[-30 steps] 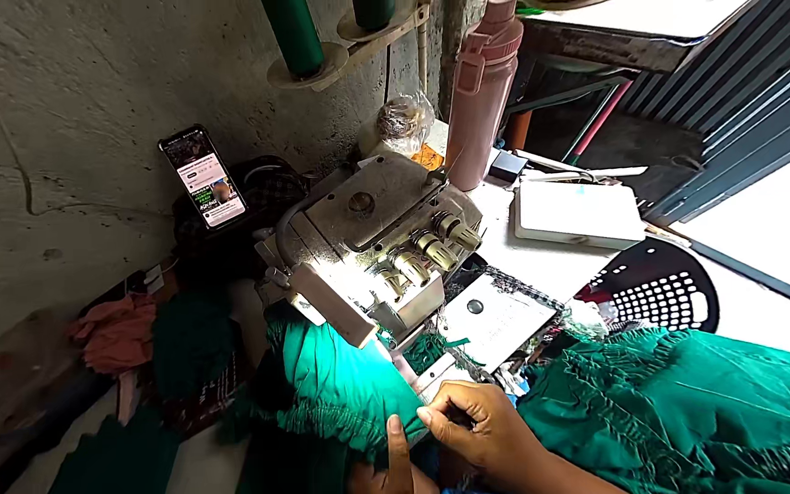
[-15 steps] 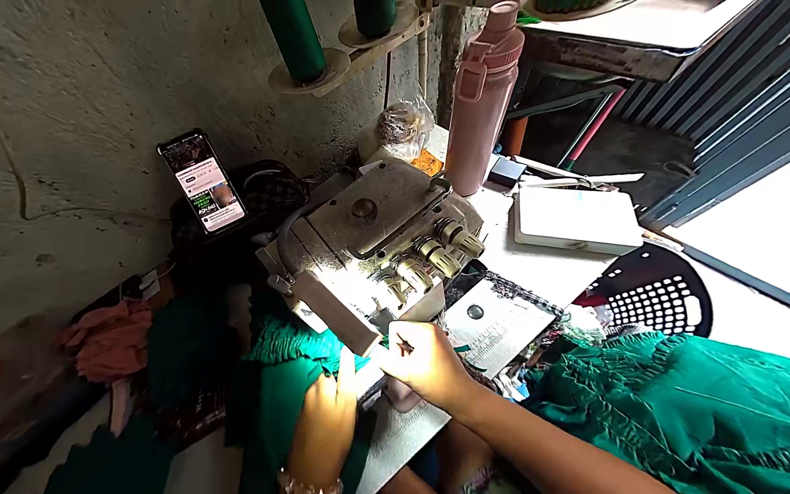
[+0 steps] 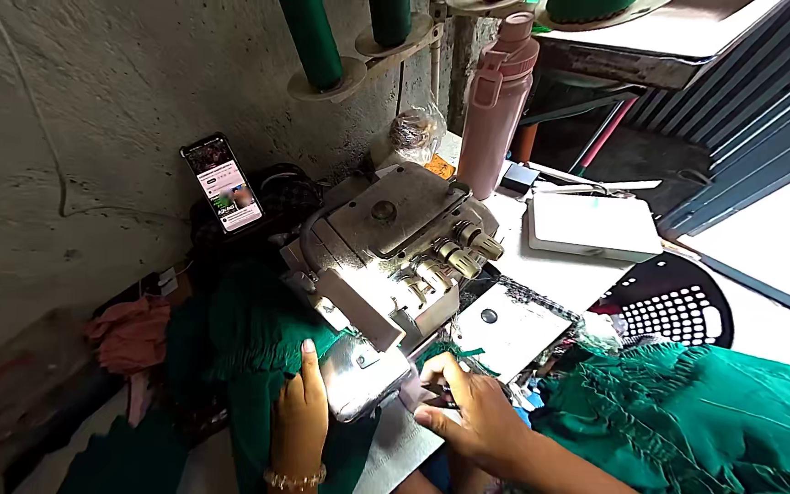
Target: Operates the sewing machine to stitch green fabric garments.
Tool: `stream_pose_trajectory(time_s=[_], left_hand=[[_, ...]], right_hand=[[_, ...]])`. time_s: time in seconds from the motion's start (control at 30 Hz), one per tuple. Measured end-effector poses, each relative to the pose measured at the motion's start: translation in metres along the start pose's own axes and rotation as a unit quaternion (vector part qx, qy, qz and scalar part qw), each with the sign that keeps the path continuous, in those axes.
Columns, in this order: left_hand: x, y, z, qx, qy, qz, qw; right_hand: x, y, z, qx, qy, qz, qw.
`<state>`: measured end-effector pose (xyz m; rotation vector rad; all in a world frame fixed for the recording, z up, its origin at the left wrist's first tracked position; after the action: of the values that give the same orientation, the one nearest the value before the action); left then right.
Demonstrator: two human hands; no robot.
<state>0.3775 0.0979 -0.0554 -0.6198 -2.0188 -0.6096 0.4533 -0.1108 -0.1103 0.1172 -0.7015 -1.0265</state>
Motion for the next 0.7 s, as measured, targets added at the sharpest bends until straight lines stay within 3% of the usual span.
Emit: stream_pose_trajectory(time_s=[0.17, 0.37, 0.5, 0.6, 0.7], left_hand=[[0.020, -0.021, 0.002, -0.010, 0.011, -0.046, 0.999], [0.033, -0.033, -0.006, -0.039, 0.000, -0.060, 0.997], [0.058, -0.023, 0.003, -0.007, 0.039, -0.012, 0.999], [0.115, -0.002, 0.023, -0.010, 0.094, -0.114, 0.989], [0.155, 0.011, 0.036, -0.063, 0.153, -0.179, 0.970]], right_hand=[[-0.005, 0.041, 0.070, 0.142, -0.144, -0.026, 0.979], [-0.045, 0.071, 0.092, 0.100, -0.273, -0.044, 0.956], [-0.046, 0.071, 0.098, 0.100, -0.254, -0.025, 0.962], [-0.030, 0.048, 0.097, 0.140, -0.212, -0.012, 0.967], [-0.011, 0.024, 0.083, 0.137, -0.176, -0.006, 0.975]])
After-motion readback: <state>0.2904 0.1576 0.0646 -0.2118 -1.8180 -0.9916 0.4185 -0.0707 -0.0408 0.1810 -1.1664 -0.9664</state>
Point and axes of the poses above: each hand's wrist, its own y-axis towards the middle knuckle, its own x-axis out of the back of the hand, z = x × y, the point moved 8 cm from there along y, towards the middle knuckle, and after that the axes turned 1 degree about -z, right-handed, at the moved point
